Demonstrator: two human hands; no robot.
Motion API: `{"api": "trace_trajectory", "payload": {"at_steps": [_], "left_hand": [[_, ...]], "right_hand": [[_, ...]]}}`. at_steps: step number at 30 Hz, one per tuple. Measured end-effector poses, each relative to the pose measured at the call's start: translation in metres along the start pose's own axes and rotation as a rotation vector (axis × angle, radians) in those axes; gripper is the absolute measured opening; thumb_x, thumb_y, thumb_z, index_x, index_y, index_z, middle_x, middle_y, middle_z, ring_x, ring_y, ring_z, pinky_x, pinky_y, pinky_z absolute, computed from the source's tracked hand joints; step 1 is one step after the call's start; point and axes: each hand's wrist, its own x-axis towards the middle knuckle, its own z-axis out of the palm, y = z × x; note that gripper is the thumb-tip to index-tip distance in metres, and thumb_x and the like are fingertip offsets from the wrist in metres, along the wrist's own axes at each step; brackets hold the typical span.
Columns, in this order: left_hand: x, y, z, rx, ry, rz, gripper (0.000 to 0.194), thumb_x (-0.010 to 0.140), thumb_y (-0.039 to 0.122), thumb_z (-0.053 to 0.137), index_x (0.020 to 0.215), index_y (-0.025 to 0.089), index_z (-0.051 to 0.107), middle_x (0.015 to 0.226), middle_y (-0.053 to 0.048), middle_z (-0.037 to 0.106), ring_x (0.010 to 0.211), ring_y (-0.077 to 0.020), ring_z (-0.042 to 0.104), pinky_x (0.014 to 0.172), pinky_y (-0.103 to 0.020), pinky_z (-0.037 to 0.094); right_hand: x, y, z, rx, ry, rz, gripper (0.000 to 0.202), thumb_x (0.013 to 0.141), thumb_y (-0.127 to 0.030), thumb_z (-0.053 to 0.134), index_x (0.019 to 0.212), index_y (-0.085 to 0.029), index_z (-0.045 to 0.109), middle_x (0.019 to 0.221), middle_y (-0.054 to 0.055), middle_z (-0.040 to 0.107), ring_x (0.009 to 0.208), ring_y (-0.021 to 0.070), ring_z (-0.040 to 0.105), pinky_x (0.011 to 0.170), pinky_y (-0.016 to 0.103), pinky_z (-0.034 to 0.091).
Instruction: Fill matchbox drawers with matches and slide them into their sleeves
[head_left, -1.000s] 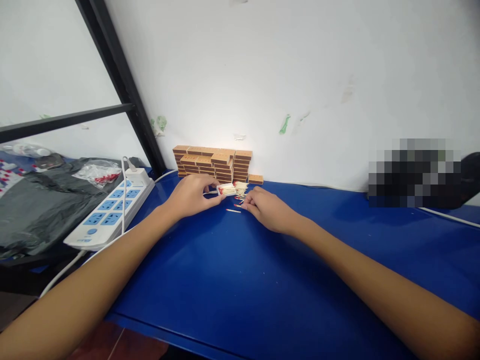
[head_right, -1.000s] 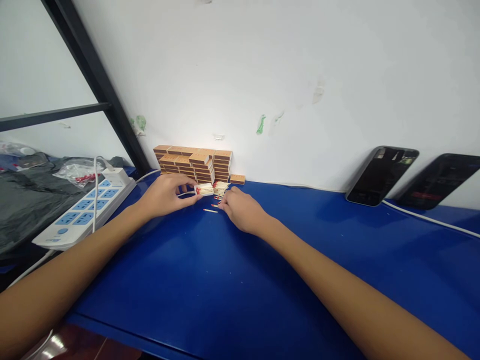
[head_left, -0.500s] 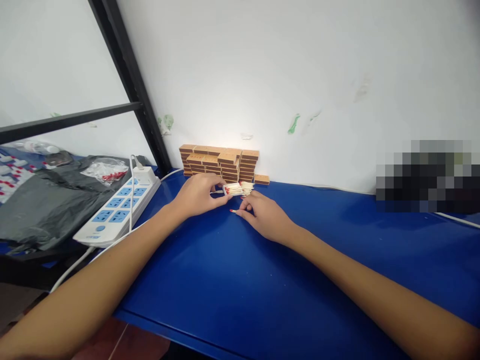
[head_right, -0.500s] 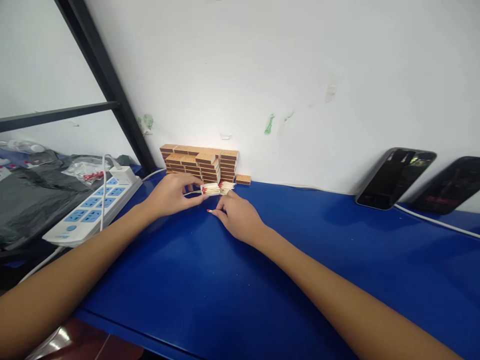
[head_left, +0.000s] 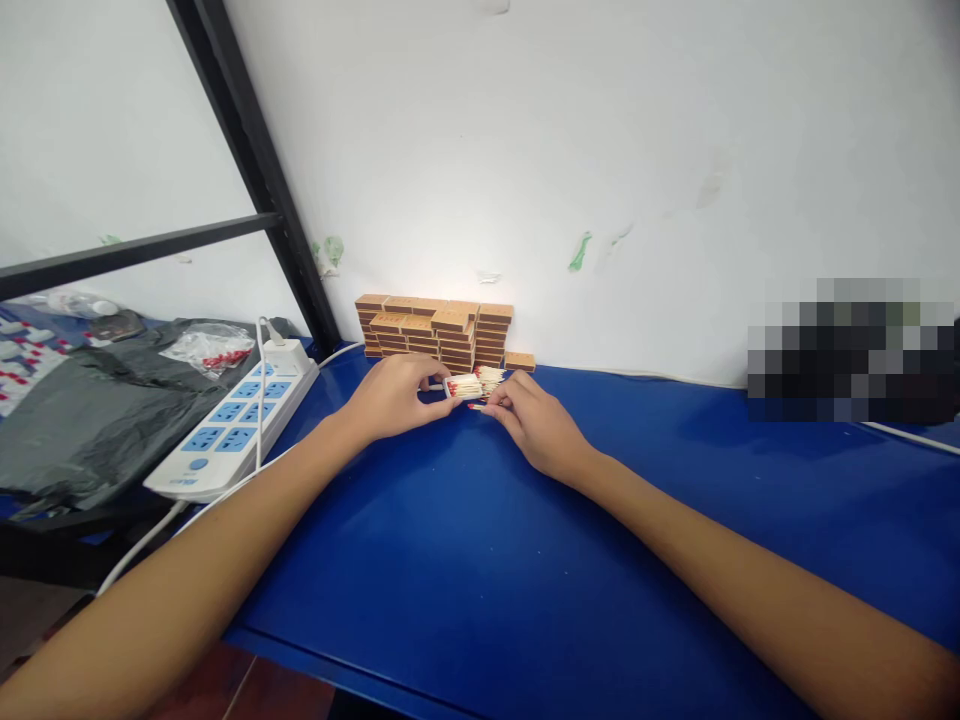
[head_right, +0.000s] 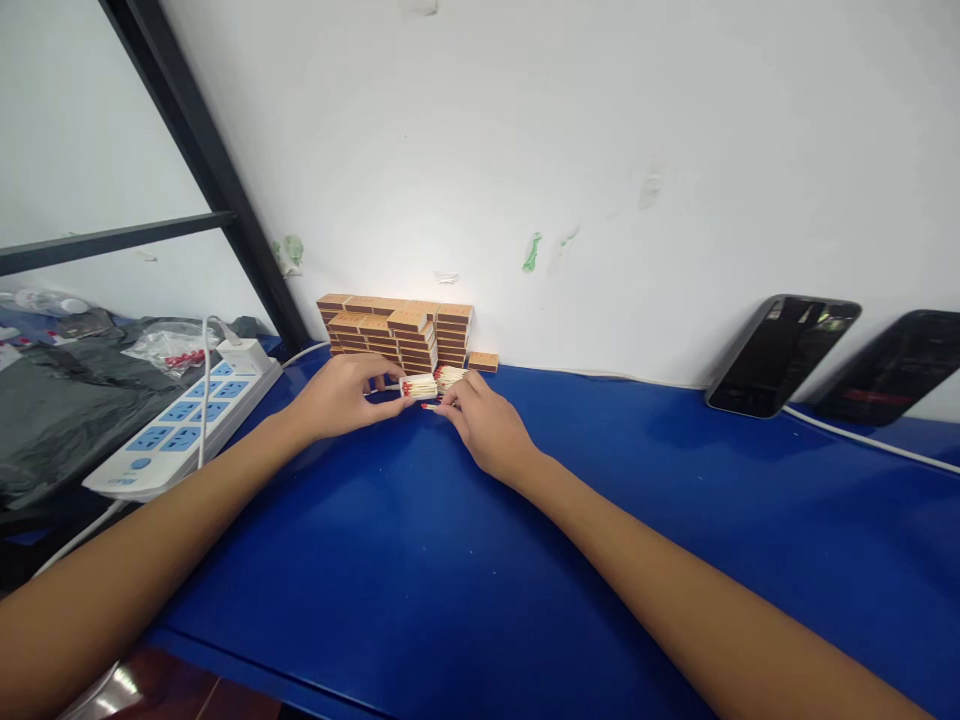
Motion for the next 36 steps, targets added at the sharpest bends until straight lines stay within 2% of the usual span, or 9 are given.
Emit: {"api": "trace_trajectory", "payload": {"at_steps": [3,7,17,23,30,36], "left_hand": [[-0.001,0.000,0.001,-0.006,-0.010,0.004,0.030,0.089,0.047,0.070,0.101,0.020,0.075,0.093,-0.005,0.077,0.080,-0.0204,0.069,0.069,-0.031,0.050],[-0.001,0.002,0.001,-0.012,-0.022,0.024,0.031,0.090,0.047,0.070,0.104,0.020,0.075,0.094,-0.006,0.077,0.082,-0.0210,0.069,0.070,-0.031,0.050],[-0.002,0.010,0.007,-0.042,-0.052,0.059,0.033,0.088,0.048,0.073,0.105,0.021,0.076,0.090,-0.003,0.076,0.078,-0.0187,0.069,0.067,-0.029,0.048],[-0.003,0.011,0.011,-0.042,-0.036,0.079,0.034,0.088,0.049,0.072,0.107,0.020,0.075,0.096,-0.004,0.077,0.085,-0.0198,0.070,0.072,-0.030,0.051],[-0.002,0.008,0.011,-0.052,-0.036,0.082,0.032,0.089,0.049,0.072,0.104,0.021,0.075,0.092,-0.004,0.076,0.082,-0.0193,0.070,0.071,-0.030,0.051],[-0.003,0.009,0.011,-0.031,-0.035,0.072,0.035,0.088,0.050,0.072,0.107,0.021,0.075,0.094,-0.005,0.077,0.084,-0.0203,0.071,0.072,-0.031,0.052]], "right_hand": [[-0.001,0.003,0.002,0.005,0.080,0.004,0.010,0.105,-0.029,0.058,0.102,-0.020,0.061,0.107,0.006,0.060,0.087,0.0194,0.063,0.077,0.030,0.048],[0.000,0.001,0.002,-0.018,0.120,0.013,0.010,0.105,-0.029,0.056,0.103,-0.021,0.061,0.108,0.007,0.061,0.088,0.0206,0.065,0.076,0.031,0.049],[0.000,0.000,-0.001,0.014,0.128,0.043,0.008,0.105,-0.026,0.054,0.105,-0.020,0.060,0.113,0.009,0.060,0.099,0.0223,0.066,0.086,0.034,0.052],[0.000,0.003,0.000,0.001,0.157,0.046,0.008,0.105,-0.027,0.054,0.104,-0.021,0.060,0.113,0.008,0.060,0.098,0.0224,0.066,0.083,0.034,0.053],[0.001,0.003,0.000,0.010,0.157,0.075,0.008,0.105,-0.026,0.056,0.102,-0.021,0.061,0.111,0.008,0.061,0.098,0.0219,0.066,0.083,0.033,0.051],[0.001,0.001,0.000,0.016,0.100,0.073,0.008,0.104,-0.025,0.056,0.100,-0.021,0.061,0.109,0.007,0.061,0.095,0.0209,0.066,0.081,0.032,0.051]]}}
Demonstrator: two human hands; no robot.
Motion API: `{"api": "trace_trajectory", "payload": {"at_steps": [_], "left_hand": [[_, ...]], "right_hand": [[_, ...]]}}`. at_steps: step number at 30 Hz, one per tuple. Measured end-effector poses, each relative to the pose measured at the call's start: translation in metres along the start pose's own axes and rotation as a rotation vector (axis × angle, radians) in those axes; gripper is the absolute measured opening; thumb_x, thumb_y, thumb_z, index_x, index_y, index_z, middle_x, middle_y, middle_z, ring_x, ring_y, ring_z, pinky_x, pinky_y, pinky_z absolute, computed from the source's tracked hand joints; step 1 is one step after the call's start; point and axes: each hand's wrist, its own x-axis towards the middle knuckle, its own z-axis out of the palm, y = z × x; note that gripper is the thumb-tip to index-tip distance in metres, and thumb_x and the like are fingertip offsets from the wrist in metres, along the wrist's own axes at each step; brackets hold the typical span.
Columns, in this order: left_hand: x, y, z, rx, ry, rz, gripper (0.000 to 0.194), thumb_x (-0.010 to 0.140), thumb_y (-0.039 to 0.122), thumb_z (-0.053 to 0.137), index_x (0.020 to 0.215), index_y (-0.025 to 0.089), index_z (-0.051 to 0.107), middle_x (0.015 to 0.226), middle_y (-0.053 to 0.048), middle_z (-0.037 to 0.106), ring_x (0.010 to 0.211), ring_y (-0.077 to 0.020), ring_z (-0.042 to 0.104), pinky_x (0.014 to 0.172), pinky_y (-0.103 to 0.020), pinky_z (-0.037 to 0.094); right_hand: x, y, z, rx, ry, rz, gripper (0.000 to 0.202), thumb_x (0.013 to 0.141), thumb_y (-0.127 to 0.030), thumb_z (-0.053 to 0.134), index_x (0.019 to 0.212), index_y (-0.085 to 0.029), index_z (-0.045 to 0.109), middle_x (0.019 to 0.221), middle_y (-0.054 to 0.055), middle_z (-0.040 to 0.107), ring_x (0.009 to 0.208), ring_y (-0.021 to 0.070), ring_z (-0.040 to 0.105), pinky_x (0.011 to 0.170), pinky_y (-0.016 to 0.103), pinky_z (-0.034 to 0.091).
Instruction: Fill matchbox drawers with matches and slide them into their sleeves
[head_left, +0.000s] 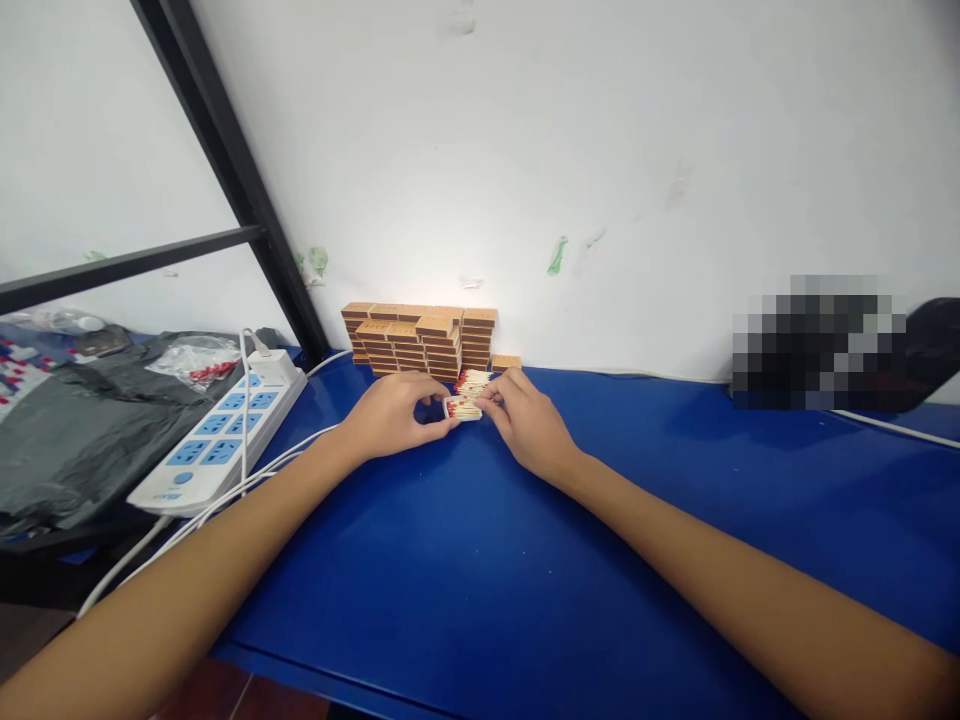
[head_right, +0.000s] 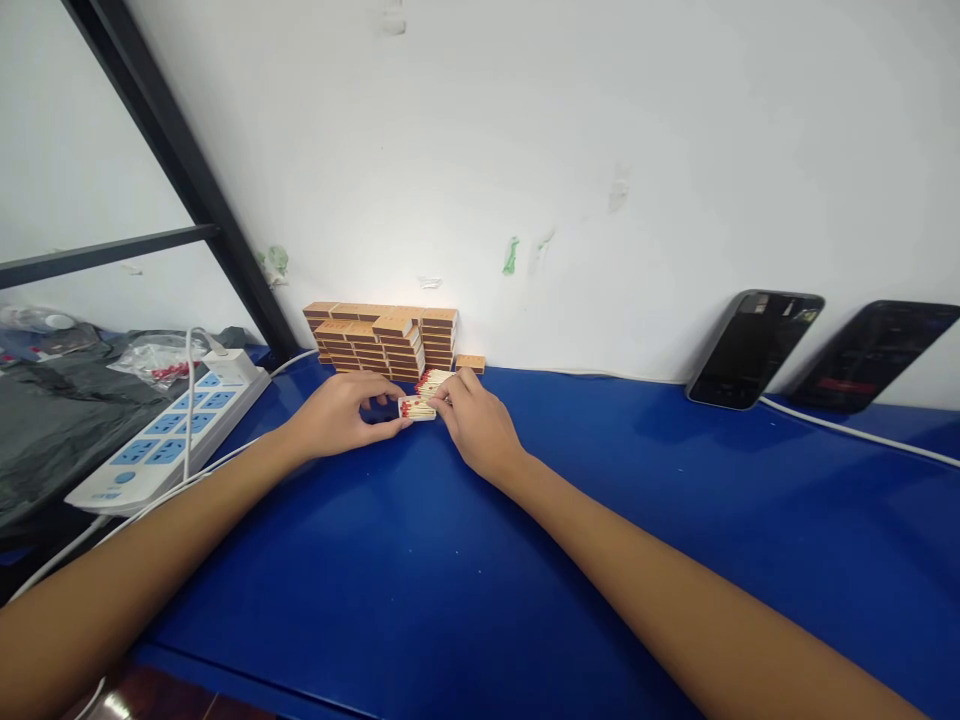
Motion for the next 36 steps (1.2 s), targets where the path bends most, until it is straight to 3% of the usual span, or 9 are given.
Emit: {"api": "trace_trajectory", "payload": {"at_steps": [10,19,23,29,33,36], "left_hand": [[0.000,-0.001,0.001,-0.031,-0.019,-0.001,0.034,0.088,0.051,0.072,0.105,0.021,0.075,0.092,-0.004,0.076,0.082,-0.0195,0.070,0.071,-0.030,0.052],[0.000,0.004,0.000,-0.033,-0.034,0.016,0.034,0.089,0.051,0.072,0.105,0.022,0.075,0.094,-0.004,0.076,0.084,-0.0200,0.069,0.073,-0.031,0.051],[0.000,0.001,0.000,-0.023,-0.025,0.005,0.032,0.088,0.048,0.072,0.107,0.022,0.075,0.094,-0.004,0.077,0.083,-0.0197,0.070,0.072,-0.031,0.051],[0.001,-0.002,-0.001,-0.016,-0.023,0.008,0.032,0.088,0.048,0.072,0.104,0.021,0.076,0.094,-0.004,0.077,0.084,-0.0202,0.069,0.071,-0.031,0.050],[0.001,-0.003,-0.001,-0.015,-0.022,0.007,0.030,0.089,0.046,0.072,0.105,0.021,0.076,0.094,-0.004,0.076,0.084,-0.0195,0.069,0.072,-0.031,0.050],[0.000,-0.003,-0.001,-0.007,-0.023,0.002,0.029,0.088,0.045,0.072,0.104,0.021,0.076,0.094,-0.003,0.077,0.085,-0.0194,0.069,0.073,-0.031,0.050]], "right_hand": [[0.000,0.001,0.000,0.036,0.043,-0.031,0.010,0.104,-0.027,0.055,0.099,-0.021,0.061,0.109,0.007,0.061,0.092,0.0202,0.065,0.084,0.033,0.051],[-0.003,-0.003,-0.001,-0.004,0.051,-0.170,0.016,0.106,-0.030,0.053,0.102,-0.021,0.066,0.107,0.007,0.062,0.091,0.0190,0.063,0.080,0.030,0.049],[-0.002,0.001,0.001,0.073,0.135,-0.075,0.014,0.101,-0.028,0.055,0.105,-0.021,0.067,0.103,0.006,0.063,0.084,0.0181,0.062,0.077,0.031,0.048],[0.002,0.009,0.002,0.189,0.116,0.053,0.020,0.080,-0.019,0.065,0.099,-0.019,0.068,0.089,0.001,0.063,0.066,0.0140,0.054,0.067,0.029,0.044],[0.001,0.002,0.000,0.088,0.099,0.075,0.001,0.081,-0.020,0.066,0.080,-0.020,0.067,0.085,0.001,0.064,0.071,0.0154,0.056,0.068,0.030,0.041],[0.000,0.001,0.001,0.066,0.076,0.059,0.005,0.083,-0.019,0.066,0.078,-0.020,0.066,0.084,0.001,0.064,0.073,0.0155,0.057,0.069,0.030,0.041]]}}
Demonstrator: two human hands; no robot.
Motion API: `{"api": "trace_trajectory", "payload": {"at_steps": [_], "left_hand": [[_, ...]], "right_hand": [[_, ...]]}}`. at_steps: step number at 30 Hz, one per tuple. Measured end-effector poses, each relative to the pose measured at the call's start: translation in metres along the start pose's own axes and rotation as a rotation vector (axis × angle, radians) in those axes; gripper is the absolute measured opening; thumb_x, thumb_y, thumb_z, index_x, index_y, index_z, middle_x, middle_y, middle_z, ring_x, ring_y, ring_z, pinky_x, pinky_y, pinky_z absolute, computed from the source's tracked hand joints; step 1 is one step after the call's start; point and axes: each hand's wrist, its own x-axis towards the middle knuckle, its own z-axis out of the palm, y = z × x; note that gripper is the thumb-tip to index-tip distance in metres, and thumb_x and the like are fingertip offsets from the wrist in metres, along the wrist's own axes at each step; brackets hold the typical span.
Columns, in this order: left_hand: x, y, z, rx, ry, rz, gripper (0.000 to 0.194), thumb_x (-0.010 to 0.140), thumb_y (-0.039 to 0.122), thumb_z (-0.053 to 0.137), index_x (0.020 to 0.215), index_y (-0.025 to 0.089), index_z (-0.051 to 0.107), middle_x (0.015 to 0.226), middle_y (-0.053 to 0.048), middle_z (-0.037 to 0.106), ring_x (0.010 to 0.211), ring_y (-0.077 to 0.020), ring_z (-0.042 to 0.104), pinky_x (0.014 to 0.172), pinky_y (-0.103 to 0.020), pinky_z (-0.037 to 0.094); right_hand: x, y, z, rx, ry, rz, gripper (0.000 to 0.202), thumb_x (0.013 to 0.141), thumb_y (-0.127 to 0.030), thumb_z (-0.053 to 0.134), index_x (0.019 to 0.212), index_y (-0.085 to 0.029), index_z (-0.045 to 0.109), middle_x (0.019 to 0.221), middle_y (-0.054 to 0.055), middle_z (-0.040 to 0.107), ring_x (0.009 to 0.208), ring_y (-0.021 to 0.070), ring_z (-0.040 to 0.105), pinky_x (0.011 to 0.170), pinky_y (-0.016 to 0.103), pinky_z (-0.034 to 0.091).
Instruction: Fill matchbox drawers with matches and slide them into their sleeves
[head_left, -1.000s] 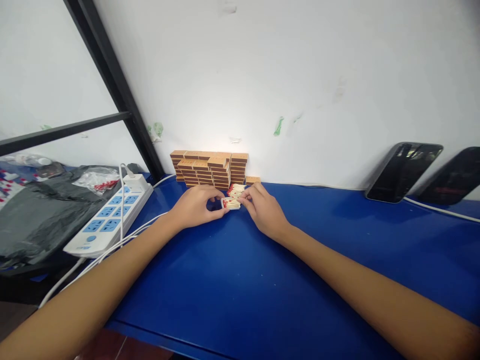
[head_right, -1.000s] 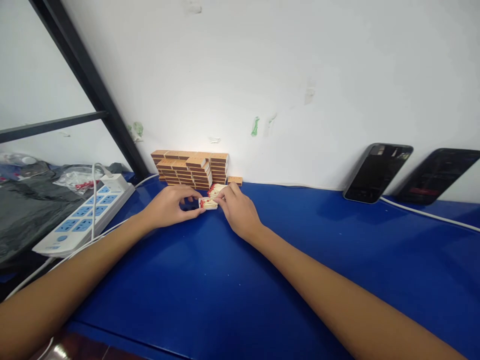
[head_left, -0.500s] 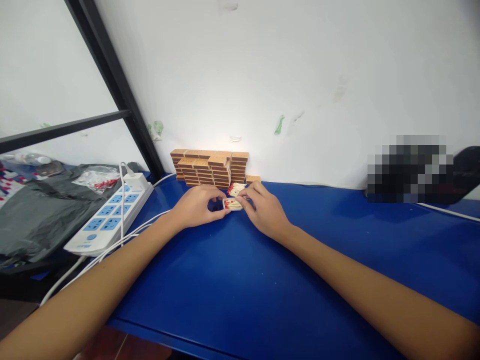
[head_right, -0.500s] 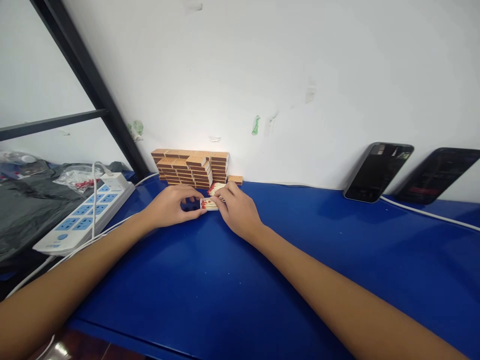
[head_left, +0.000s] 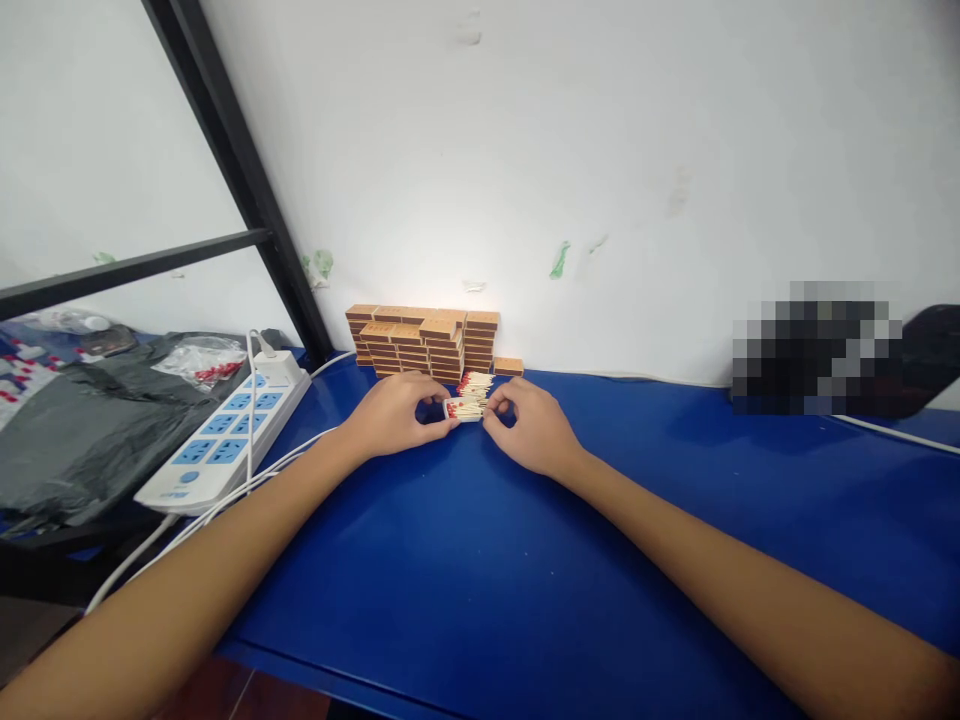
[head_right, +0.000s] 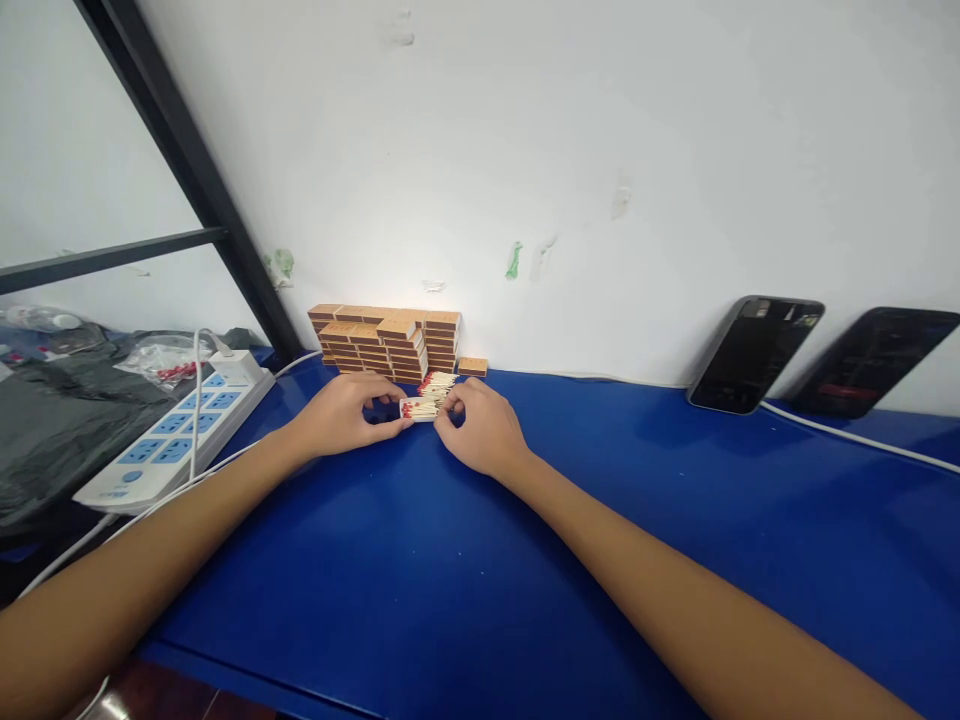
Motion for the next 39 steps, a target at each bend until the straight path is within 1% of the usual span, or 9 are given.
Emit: {"api": "trace_trajectory", "payload": {"at_steps": [4,9,12,15,19,24,30,33,39], "left_hand": [[0.0002,0.0003,0.0001,-0.001,0.004,0.001,0.030,0.089,0.046,0.072,0.105,0.021,0.076,0.095,-0.003,0.076,0.084,-0.0190,0.069,0.073,-0.030,0.050],[0.0012,0.0009,0.0001,-0.009,-0.002,0.008,0.028,0.089,0.046,0.072,0.103,0.021,0.076,0.092,-0.002,0.076,0.082,-0.0184,0.069,0.072,-0.030,0.050],[0.0012,0.0021,0.0000,-0.013,-0.004,0.011,0.029,0.089,0.046,0.073,0.104,0.021,0.076,0.093,-0.003,0.076,0.083,-0.0187,0.069,0.072,-0.030,0.050],[0.0006,0.0028,-0.0004,-0.013,-0.007,0.011,0.030,0.088,0.046,0.073,0.105,0.021,0.076,0.093,-0.002,0.076,0.083,-0.0187,0.069,0.073,-0.030,0.050],[0.0001,0.0023,-0.0009,-0.022,-0.017,0.008,0.029,0.088,0.046,0.074,0.104,0.022,0.076,0.093,-0.002,0.076,0.083,-0.0183,0.069,0.073,-0.030,0.050],[0.0006,0.0020,-0.0013,-0.023,-0.018,0.014,0.029,0.088,0.046,0.073,0.103,0.022,0.077,0.092,-0.002,0.076,0.081,-0.0182,0.069,0.072,-0.030,0.050],[0.0014,0.0024,-0.0016,-0.029,-0.015,0.021,0.028,0.088,0.045,0.074,0.103,0.021,0.077,0.091,-0.003,0.076,0.081,-0.0186,0.069,0.071,-0.030,0.051],[0.0010,0.0025,-0.0017,-0.069,-0.007,0.008,0.030,0.088,0.046,0.074,0.105,0.022,0.077,0.091,-0.003,0.076,0.082,-0.0181,0.069,0.072,-0.030,0.052],[0.0011,0.0041,-0.0012,-0.122,0.009,-0.006,0.033,0.088,0.049,0.075,0.107,0.023,0.078,0.090,-0.002,0.077,0.080,-0.0168,0.069,0.071,-0.029,0.052]], "right_hand": [[0.0008,0.0047,0.0021,0.006,-0.005,-0.059,0.007,0.088,-0.017,0.064,0.082,-0.020,0.066,0.087,0.001,0.064,0.076,0.0156,0.059,0.070,0.029,0.042],[-0.0003,0.0087,0.0033,0.005,-0.031,-0.154,0.009,0.100,-0.020,0.056,0.098,-0.021,0.065,0.103,0.005,0.063,0.091,0.0188,0.063,0.077,0.030,0.046],[-0.0019,0.0072,0.0024,-0.016,-0.034,-0.196,0.012,0.103,-0.022,0.053,0.103,-0.022,0.065,0.108,0.006,0.062,0.090,0.0187,0.063,0.078,0.031,0.048],[-0.0024,0.0054,0.0016,-0.027,0.002,-0.179,0.011,0.103,-0.023,0.054,0.104,-0.022,0.065,0.108,0.006,0.062,0.085,0.0177,0.062,0.076,0.031,0.048],[-0.0016,0.0064,0.0026,-0.050,0.080,-0.087,0.009,0.097,-0.020,0.059,0.104,-0.021,0.065,0.106,0.005,0.063,0.082,0.0178,0.063,0.075,0.032,0.048],[-0.0001,0.0077,0.0040,-0.043,0.059,-0.046,0.007,0.096,-0.024,0.062,0.100,-0.021,0.067,0.103,0.004,0.064,0.083,0.0185,0.063,0.076,0.033,0.048],[0.0004,0.0066,0.0014,0.016,0.044,-0.111,0.007,0.098,-0.021,0.059,0.097,-0.020,0.067,0.098,0.004,0.062,0.078,0.0163,0.060,0.074,0.032,0.046],[0.0008,0.0077,0.0011,0.080,0.086,-0.162,0.010,0.100,-0.023,0.058,0.100,-0.020,0.067,0.097,0.004,0.061,0.078,0.0161,0.059,0.076,0.032,0.047],[0.0006,0.0085,0.0025,0.114,0.060,-0.209,0.012,0.101,-0.025,0.059,0.104,-0.023,0.071,0.100,0.005,0.059,0.078,0.0160,0.058,0.076,0.032,0.048]]}}
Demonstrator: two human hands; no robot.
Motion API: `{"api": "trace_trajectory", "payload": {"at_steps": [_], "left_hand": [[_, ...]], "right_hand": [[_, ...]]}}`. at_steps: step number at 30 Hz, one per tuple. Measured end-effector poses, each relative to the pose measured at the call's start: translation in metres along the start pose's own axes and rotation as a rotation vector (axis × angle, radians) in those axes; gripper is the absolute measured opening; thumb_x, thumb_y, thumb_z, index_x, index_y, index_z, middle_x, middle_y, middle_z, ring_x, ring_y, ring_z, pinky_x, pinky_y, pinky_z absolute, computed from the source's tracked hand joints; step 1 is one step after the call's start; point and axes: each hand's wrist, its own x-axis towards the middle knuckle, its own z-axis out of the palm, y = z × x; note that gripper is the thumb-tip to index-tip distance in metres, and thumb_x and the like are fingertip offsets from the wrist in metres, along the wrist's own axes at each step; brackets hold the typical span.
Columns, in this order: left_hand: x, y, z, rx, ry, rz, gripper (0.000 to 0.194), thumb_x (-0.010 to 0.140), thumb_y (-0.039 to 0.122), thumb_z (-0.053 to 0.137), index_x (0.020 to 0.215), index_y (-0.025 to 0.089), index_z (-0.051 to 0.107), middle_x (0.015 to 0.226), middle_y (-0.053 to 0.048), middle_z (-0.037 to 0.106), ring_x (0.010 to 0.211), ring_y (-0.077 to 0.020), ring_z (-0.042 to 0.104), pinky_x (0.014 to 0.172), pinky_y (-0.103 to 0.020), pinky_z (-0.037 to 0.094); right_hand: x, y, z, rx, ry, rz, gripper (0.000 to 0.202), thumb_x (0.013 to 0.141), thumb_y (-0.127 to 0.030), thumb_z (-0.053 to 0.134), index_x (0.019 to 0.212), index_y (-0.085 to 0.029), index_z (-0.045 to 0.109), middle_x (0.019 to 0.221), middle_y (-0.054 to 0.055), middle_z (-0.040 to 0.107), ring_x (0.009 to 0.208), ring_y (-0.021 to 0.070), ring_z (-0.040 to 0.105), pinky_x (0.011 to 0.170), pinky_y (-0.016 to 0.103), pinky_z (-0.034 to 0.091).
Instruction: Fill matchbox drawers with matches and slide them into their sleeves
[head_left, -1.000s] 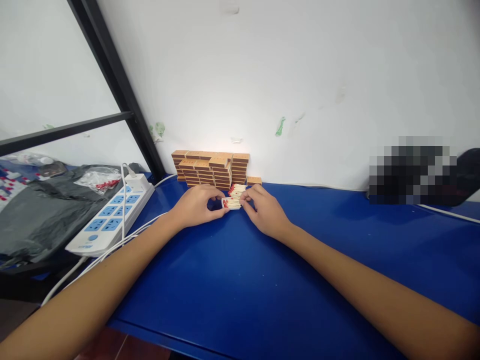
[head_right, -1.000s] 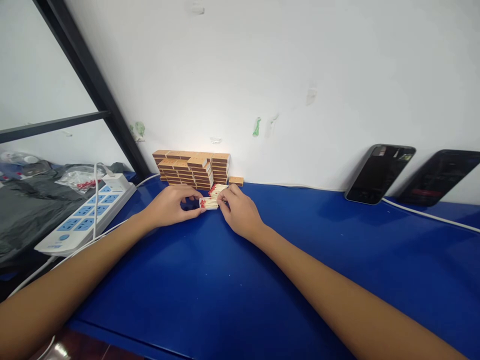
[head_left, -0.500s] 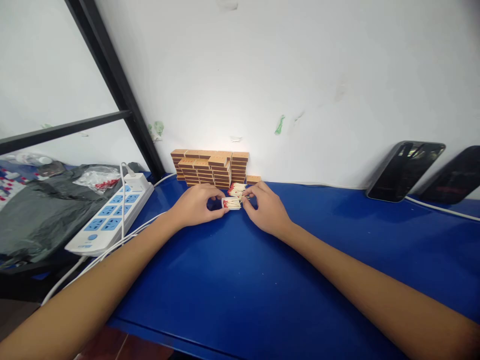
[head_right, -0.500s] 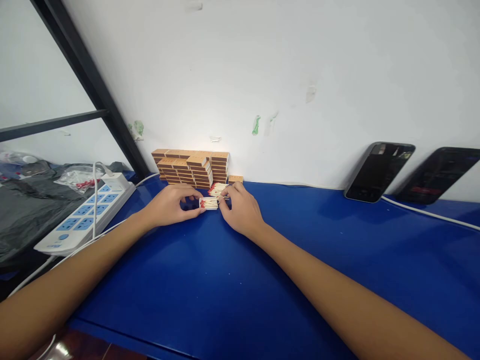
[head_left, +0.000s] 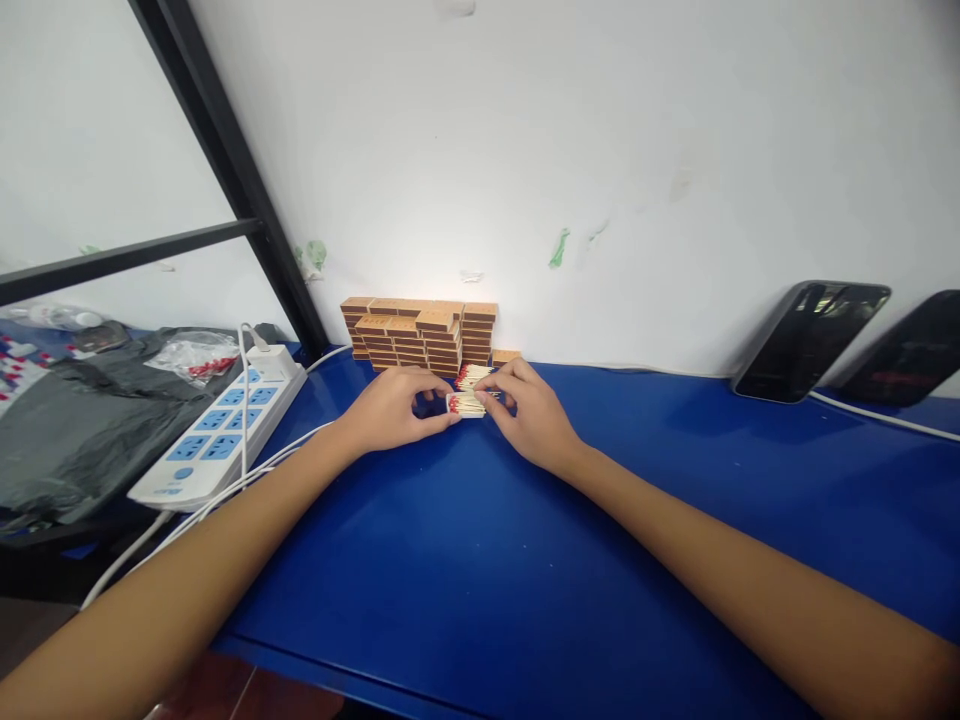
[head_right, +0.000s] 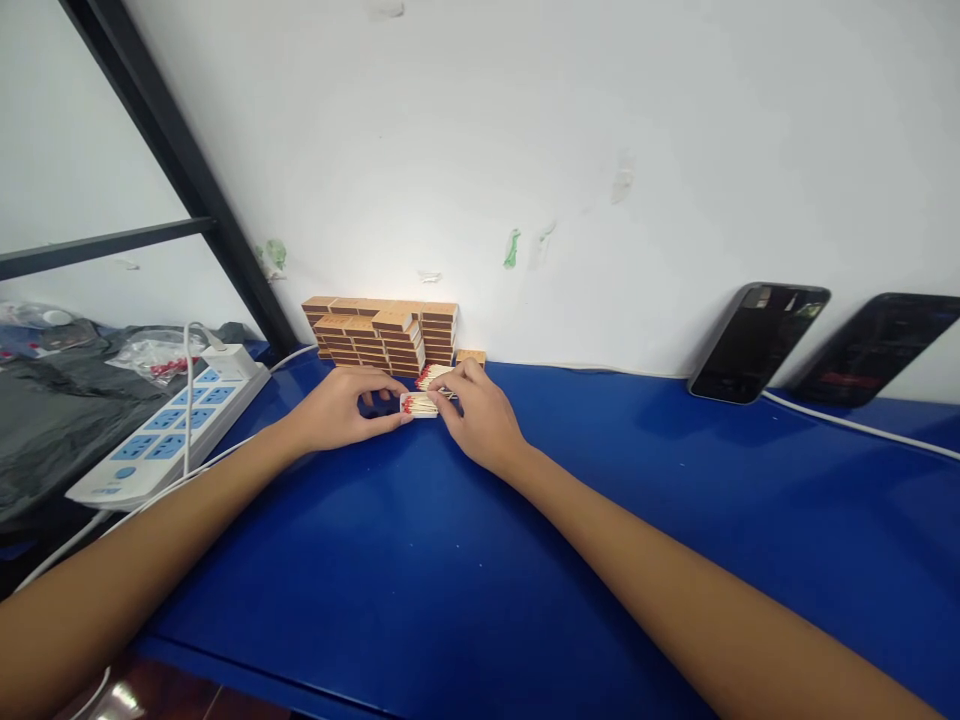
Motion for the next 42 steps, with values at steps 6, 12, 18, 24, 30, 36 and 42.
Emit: {"api": "trace_trajectory", "payload": {"at_steps": [6,12,18,24,30,36,42], "left_hand": [[0.000,0.000,0.000,0.015,-0.007,0.004,0.031,0.088,0.048,0.074,0.106,0.023,0.078,0.091,-0.002,0.077,0.080,-0.0167,0.069,0.070,-0.028,0.051],[0.000,0.001,-0.001,0.027,-0.013,0.018,0.030,0.089,0.048,0.074,0.105,0.023,0.078,0.091,-0.003,0.077,0.080,-0.0179,0.069,0.072,-0.030,0.053],[0.000,0.000,-0.002,0.066,-0.008,-0.010,0.034,0.089,0.050,0.071,0.109,0.022,0.077,0.095,-0.005,0.077,0.086,-0.0204,0.070,0.073,-0.030,0.054],[0.002,-0.003,-0.008,0.168,0.066,-0.089,0.033,0.091,0.049,0.067,0.104,0.021,0.077,0.100,-0.007,0.078,0.093,-0.0235,0.071,0.075,-0.032,0.053],[0.001,-0.007,-0.008,0.180,0.094,-0.098,0.031,0.091,0.048,0.068,0.103,0.021,0.076,0.101,-0.005,0.077,0.093,-0.0226,0.070,0.075,-0.032,0.052],[0.000,-0.006,-0.008,0.179,0.086,-0.075,0.031,0.091,0.048,0.067,0.102,0.020,0.076,0.100,-0.006,0.077,0.093,-0.0232,0.070,0.078,-0.034,0.052],[0.001,-0.008,-0.007,0.190,0.116,-0.094,0.031,0.091,0.050,0.067,0.100,0.021,0.076,0.099,-0.006,0.078,0.090,-0.0228,0.070,0.073,-0.032,0.051]], "right_hand": [[0.000,-0.001,0.001,-0.096,-0.006,0.127,0.007,0.096,-0.025,0.064,0.096,-0.020,0.069,0.097,0.004,0.060,0.075,0.0163,0.057,0.072,0.032,0.045],[0.001,-0.002,-0.001,-0.043,-0.054,0.104,0.009,0.098,-0.025,0.060,0.095,-0.020,0.067,0.096,0.004,0.060,0.077,0.0164,0.057,0.074,0.031,0.046],[0.000,-0.002,-0.001,-0.045,-0.023,0.042,0.018,0.101,-0.026,0.056,0.103,-0.023,0.073,0.105,0.006,0.060,0.082,0.0176,0.059,0.077,0.033,0.050],[-0.001,0.006,0.000,-0.125,0.014,0.137,0.026,0.089,-0.010,0.054,0.103,-0.021,0.073,0.104,0.007,0.059,0.087,0.0202,0.060,0.080,0.036,0.051],[-0.002,0.008,0.002,-0.273,-0.011,0.062,0.009,0.084,-0.013,0.063,0.088,-0.020,0.068,0.098,0.010,0.057,0.101,0.0285,0.056,0.091,0.044,0.050],[-0.001,0.010,0.000,-0.281,-0.104,0.067,0.007,0.094,-0.023,0.062,0.088,-0.020,0.064,0.098,0.010,0.059,0.101,0.0287,0.055,0.091,0.046,0.049],[0.001,0.012,-0.001,-0.255,-0.087,0.050,0.011,0.100,-0.023,0.057,0.092,-0.020,0.063,0.101,0.011,0.060,0.104,0.0287,0.056,0.092,0.045,0.049]]}}
